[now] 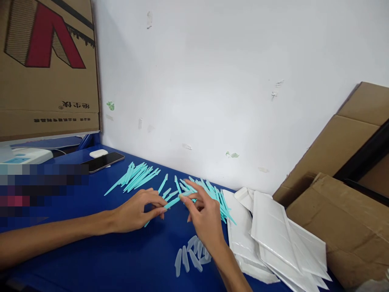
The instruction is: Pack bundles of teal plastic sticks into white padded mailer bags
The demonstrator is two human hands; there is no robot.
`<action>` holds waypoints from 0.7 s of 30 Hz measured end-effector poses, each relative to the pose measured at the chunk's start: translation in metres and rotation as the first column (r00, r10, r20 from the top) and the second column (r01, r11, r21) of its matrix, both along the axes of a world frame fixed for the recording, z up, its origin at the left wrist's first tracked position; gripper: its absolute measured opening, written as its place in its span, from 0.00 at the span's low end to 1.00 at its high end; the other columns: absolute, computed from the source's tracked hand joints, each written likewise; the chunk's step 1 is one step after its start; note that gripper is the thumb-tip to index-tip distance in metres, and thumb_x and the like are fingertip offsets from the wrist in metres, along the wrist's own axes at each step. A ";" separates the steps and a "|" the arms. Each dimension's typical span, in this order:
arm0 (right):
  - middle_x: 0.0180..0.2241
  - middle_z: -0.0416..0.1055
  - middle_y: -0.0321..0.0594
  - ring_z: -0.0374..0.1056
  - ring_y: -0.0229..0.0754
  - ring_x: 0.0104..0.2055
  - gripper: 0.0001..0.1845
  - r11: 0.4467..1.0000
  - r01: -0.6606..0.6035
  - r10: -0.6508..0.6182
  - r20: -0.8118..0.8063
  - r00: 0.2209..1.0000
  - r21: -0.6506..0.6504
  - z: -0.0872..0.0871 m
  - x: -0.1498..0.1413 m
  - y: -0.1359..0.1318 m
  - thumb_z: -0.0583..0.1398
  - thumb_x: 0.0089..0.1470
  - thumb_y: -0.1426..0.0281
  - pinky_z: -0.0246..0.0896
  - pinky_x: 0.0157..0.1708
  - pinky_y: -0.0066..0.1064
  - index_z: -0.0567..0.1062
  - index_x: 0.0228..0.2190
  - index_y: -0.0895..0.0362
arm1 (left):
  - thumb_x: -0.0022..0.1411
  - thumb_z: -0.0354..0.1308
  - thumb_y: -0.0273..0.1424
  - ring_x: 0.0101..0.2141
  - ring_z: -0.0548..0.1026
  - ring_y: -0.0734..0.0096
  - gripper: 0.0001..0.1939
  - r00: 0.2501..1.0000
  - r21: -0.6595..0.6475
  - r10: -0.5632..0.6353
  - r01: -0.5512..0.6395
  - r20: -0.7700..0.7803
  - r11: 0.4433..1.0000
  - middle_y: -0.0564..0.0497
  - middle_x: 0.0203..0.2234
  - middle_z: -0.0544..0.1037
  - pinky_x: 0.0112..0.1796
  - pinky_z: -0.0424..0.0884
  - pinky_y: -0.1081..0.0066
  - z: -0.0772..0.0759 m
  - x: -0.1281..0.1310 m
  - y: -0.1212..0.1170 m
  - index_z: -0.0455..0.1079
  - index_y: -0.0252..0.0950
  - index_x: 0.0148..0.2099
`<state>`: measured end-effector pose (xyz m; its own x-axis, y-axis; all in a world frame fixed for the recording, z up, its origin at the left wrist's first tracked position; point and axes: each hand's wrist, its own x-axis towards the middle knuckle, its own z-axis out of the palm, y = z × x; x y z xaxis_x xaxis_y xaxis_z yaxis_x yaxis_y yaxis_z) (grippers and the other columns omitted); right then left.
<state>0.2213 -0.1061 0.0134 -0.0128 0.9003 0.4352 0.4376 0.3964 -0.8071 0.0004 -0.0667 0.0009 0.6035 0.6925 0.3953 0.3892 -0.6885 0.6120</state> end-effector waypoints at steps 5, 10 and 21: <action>0.28 0.78 0.34 0.68 0.37 0.20 0.19 0.982 0.090 -0.143 0.344 0.928 0.165 -0.003 0.005 -0.001 0.53 0.65 0.61 0.61 0.23 0.28 0.69 0.55 0.48 | 0.66 0.51 0.40 0.29 0.76 0.61 0.15 0.953 0.177 0.285 -0.266 -0.097 0.948 0.48 0.26 0.81 0.30 0.65 0.69 -0.006 -0.012 0.021 0.77 0.41 0.37; 0.34 0.79 0.35 0.73 0.40 0.28 0.13 0.958 0.074 -0.239 0.631 0.738 0.276 -0.011 0.008 0.003 0.51 0.66 0.68 0.59 0.28 0.30 0.75 0.45 0.48 | 0.64 0.51 0.41 0.22 0.73 0.62 0.18 0.840 0.313 0.476 -0.393 -0.261 0.865 0.47 0.17 0.74 0.25 0.59 0.69 -0.013 -0.026 0.041 0.75 0.38 0.29; 0.56 0.69 0.51 0.61 0.60 0.60 0.24 0.947 0.281 -0.289 0.795 0.533 0.156 -0.017 0.047 0.019 0.54 0.63 0.55 0.60 0.53 0.50 0.73 0.54 0.54 | 0.69 0.44 0.47 0.53 0.70 0.49 0.27 0.832 0.340 0.373 -0.240 -0.410 0.909 0.38 0.51 0.74 0.49 0.68 0.56 -0.017 -0.017 0.017 0.68 0.37 0.60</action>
